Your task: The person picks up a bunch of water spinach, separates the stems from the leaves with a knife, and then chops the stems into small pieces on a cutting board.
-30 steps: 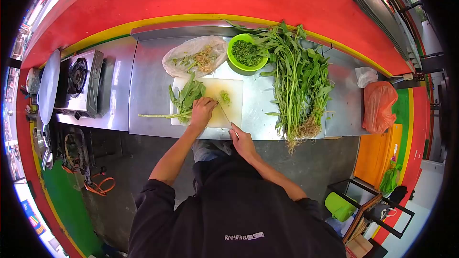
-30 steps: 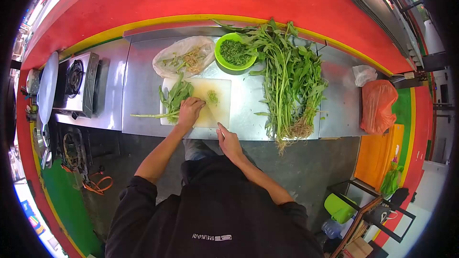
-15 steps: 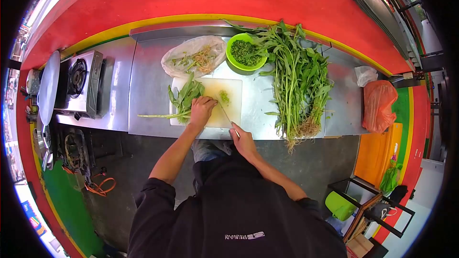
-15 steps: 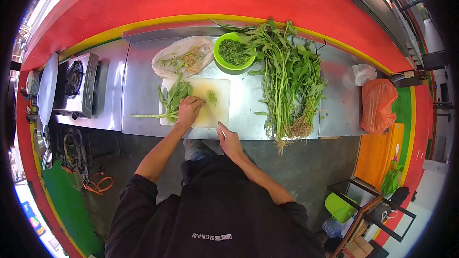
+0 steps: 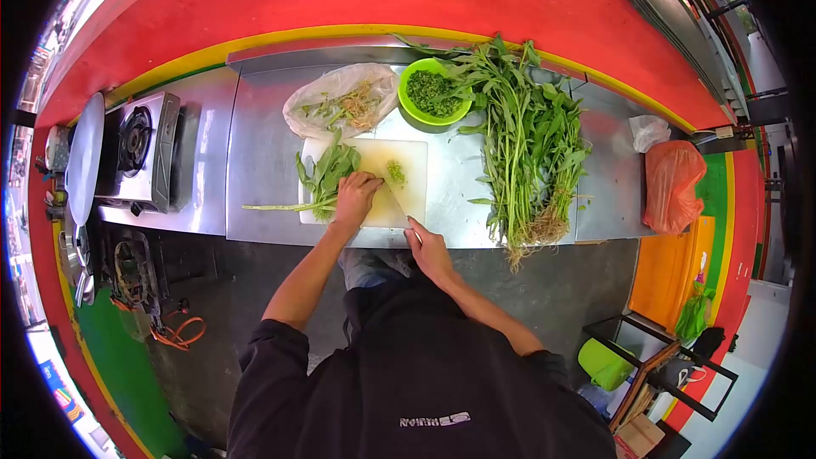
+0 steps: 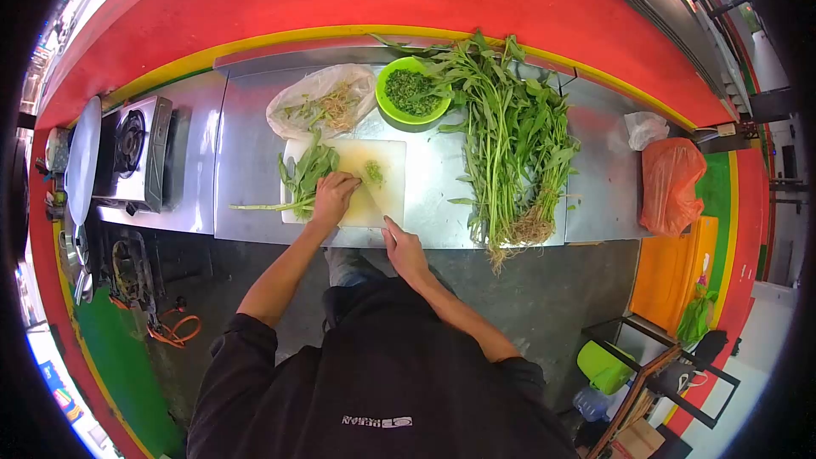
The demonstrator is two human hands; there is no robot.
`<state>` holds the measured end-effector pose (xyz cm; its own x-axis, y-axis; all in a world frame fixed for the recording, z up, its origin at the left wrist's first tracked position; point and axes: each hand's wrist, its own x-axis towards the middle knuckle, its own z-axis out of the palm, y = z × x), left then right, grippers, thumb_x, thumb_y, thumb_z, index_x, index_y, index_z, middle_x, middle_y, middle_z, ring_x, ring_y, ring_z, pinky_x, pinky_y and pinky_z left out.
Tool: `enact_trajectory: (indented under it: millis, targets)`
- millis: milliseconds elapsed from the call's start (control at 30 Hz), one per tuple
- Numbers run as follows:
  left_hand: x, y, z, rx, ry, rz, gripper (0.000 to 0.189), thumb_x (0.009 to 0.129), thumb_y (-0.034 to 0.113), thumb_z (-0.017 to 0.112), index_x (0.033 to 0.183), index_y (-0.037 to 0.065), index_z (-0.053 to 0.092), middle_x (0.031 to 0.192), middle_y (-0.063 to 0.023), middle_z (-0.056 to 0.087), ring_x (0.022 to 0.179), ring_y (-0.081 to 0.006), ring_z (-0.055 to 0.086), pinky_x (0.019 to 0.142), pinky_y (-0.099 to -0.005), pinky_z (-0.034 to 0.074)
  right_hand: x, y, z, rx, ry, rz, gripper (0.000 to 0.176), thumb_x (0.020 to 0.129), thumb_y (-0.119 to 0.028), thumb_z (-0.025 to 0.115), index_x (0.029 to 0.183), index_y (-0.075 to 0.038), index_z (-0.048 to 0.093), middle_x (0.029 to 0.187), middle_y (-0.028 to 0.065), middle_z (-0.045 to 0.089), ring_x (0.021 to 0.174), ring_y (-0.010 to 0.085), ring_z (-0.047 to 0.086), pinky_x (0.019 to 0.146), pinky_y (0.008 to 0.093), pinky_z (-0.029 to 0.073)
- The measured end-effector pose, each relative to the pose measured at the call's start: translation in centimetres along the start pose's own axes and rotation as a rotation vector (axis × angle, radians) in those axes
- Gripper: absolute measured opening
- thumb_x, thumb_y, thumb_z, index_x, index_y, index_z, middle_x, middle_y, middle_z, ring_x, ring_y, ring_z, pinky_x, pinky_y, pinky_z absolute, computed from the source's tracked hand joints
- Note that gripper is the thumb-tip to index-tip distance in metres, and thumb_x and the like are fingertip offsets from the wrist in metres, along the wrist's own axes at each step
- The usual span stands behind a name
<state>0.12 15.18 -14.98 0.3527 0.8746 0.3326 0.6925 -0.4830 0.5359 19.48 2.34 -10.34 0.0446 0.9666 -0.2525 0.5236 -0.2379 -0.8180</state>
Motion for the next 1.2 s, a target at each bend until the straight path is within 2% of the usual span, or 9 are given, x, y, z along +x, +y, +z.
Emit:
enact_trajectory:
  millis: [267,600,700,800,967,1200]
  targets:
    - [0.2,0.1,-0.4,0.030,-0.048,0.011,0.013,0.087,0.012,0.072,0.099,0.014,0.077,0.095,0.0014,0.068,0.094,-0.0198,0.064,0.081,-0.0393,0.043,1.6,0.3,0.7,-0.058,0.008,-0.021,0.039,0.102,-0.023,0.062,0.134,-0.002,0.063,0.080,0.0316,0.066,0.073,0.0446,0.070,0.065,0.0461,0.053]
    - [0.1,-0.2,0.2,-0.019,0.005,-0.016,0.010,0.088,0.014,0.072,0.097,0.013,0.076,0.092,0.0002,0.069,0.093,-0.0207,0.065,0.081,-0.0389,0.043,0.8,0.8,0.4,-0.005,-0.006,-0.032,0.038,0.101,-0.021,0.063,0.134,-0.002,0.063,0.081,0.0321,0.066,0.075,0.0435,0.071,0.066,0.0449,0.053]
    - [0.2,0.3,-0.1,-0.003,-0.010,-0.019,0.010,0.088,0.014,0.073,0.097,0.014,0.076,0.092,0.0003,0.069,0.092,-0.0210,0.065,0.080,-0.0389,0.043,1.5,0.3,0.4,-0.033,0.008,-0.068,0.038,0.101,-0.021,0.062,0.134,-0.002,0.063,0.079,0.0319,0.065,0.073,0.0426,0.071,0.065,0.0446,0.053]
    - [0.3,0.6,-0.5,0.026,-0.016,-0.022,0.009,0.088,0.014,0.073,0.095,0.013,0.076,0.092,-0.0001,0.069,0.091,-0.0221,0.065,0.079,-0.0395,0.043,1.5,0.0,0.6,-0.049,0.002,-0.020,0.038,0.101,-0.022,0.062,0.134,-0.002,0.064,0.077,0.0316,0.064,0.069,0.0420,0.070,0.064,0.0439,0.052]
    - [0.4,0.6,-0.3,-0.023,-0.006,-0.073,0.007,0.087,0.013,0.073,0.092,0.013,0.078,0.091,-0.0009,0.070,0.089,-0.0233,0.066,0.077,-0.0397,0.044,0.2,0.9,0.3,0.030,0.024,-0.055,0.038,0.101,-0.023,0.062,0.133,-0.002,0.064,0.074,0.0301,0.064,0.066,0.0421,0.068,0.062,0.0448,0.051]
    - [0.4,0.8,-0.5,-0.010,-0.002,-0.015,0.007,0.087,0.013,0.074,0.093,0.013,0.078,0.090,-0.0006,0.068,0.088,-0.0225,0.064,0.077,-0.0391,0.043,1.5,1.1,0.7,-0.064,0.053,-0.119,0.037,0.101,-0.021,0.063,0.132,-0.001,0.064,0.071,0.0287,0.063,0.063,0.0407,0.067,0.059,0.0445,0.050]
